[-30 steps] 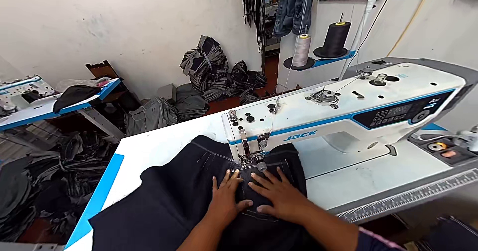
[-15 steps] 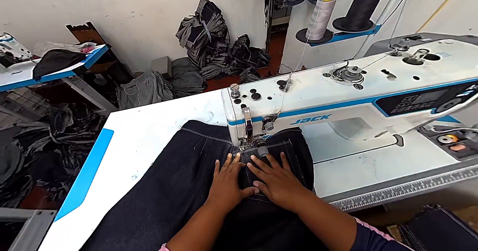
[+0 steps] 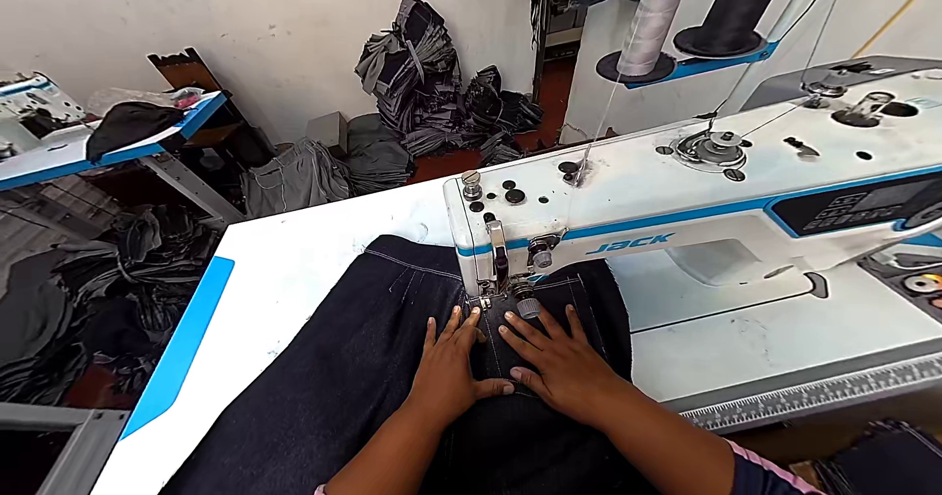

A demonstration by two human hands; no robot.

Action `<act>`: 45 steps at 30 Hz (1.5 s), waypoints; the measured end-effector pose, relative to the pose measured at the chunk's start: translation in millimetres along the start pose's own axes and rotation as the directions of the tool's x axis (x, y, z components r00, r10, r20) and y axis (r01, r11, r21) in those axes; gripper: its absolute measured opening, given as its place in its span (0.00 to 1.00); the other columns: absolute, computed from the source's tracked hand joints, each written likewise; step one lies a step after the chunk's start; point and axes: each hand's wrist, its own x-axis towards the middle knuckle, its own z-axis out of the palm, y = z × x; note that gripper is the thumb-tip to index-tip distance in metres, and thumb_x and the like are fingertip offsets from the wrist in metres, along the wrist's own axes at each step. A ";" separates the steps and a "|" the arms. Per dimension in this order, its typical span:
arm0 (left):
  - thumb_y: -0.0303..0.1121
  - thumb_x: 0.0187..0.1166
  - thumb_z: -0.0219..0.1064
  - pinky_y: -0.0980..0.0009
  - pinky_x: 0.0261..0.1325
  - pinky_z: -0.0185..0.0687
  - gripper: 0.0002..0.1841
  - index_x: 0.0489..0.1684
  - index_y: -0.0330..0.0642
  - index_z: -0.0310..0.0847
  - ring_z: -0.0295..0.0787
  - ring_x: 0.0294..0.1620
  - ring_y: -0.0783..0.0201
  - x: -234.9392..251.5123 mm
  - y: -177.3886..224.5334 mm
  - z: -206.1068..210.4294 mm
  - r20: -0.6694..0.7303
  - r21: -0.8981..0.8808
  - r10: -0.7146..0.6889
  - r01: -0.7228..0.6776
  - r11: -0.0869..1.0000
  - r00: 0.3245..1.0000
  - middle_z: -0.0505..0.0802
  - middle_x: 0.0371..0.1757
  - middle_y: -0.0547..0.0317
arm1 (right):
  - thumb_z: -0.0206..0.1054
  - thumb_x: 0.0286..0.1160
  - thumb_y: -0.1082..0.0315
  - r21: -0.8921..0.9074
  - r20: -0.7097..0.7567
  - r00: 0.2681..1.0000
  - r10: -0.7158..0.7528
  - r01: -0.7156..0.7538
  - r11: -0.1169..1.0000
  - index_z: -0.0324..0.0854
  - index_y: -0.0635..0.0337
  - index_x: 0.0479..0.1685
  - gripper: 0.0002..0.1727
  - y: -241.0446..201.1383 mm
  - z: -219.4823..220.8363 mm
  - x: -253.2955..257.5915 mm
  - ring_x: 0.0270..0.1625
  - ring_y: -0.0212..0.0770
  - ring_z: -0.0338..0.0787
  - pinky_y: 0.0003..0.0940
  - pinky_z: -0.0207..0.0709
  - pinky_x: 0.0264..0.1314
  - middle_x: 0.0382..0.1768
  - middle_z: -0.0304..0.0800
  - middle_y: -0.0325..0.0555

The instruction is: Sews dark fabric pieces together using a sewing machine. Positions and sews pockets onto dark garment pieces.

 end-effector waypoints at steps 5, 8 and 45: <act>0.72 0.61 0.74 0.45 0.95 0.16 0.45 0.71 0.45 0.79 0.41 0.98 0.61 24.3 -9.6 -10.7 0.004 0.048 0.001 -0.002 0.999 1.000 0.69 0.91 0.60 | 0.33 0.92 0.38 -0.010 -0.003 1.000 0.027 -0.027 1.000 0.47 0.37 0.97 0.36 3.5 -9.7 19.7 0.98 0.56 0.27 0.78 0.14 0.87 0.97 0.43 0.37; 0.71 0.62 0.74 0.45 0.95 0.18 0.45 0.71 0.45 0.78 0.47 0.97 0.57 37.0 -11.1 -18.6 0.006 0.082 -0.018 0.018 0.996 1.000 0.78 0.83 0.57 | 0.32 0.92 0.38 -0.026 -0.001 1.000 0.030 -0.030 0.999 0.52 0.41 0.96 0.36 7.6 -16.4 32.4 0.98 0.56 0.29 0.77 0.12 0.87 0.96 0.48 0.40; 0.40 0.73 0.79 0.37 0.93 0.40 0.47 0.93 0.40 0.55 0.41 0.96 0.34 -53.8 -40.4 -74.9 0.160 0.301 -0.170 0.116 0.947 0.972 0.53 0.95 0.34 | 0.36 0.91 0.37 -0.130 -0.085 0.990 0.116 -0.127 0.983 0.46 0.49 0.97 0.41 -9.5 -5.8 18.1 0.97 0.63 0.33 0.82 0.19 0.86 0.96 0.42 0.53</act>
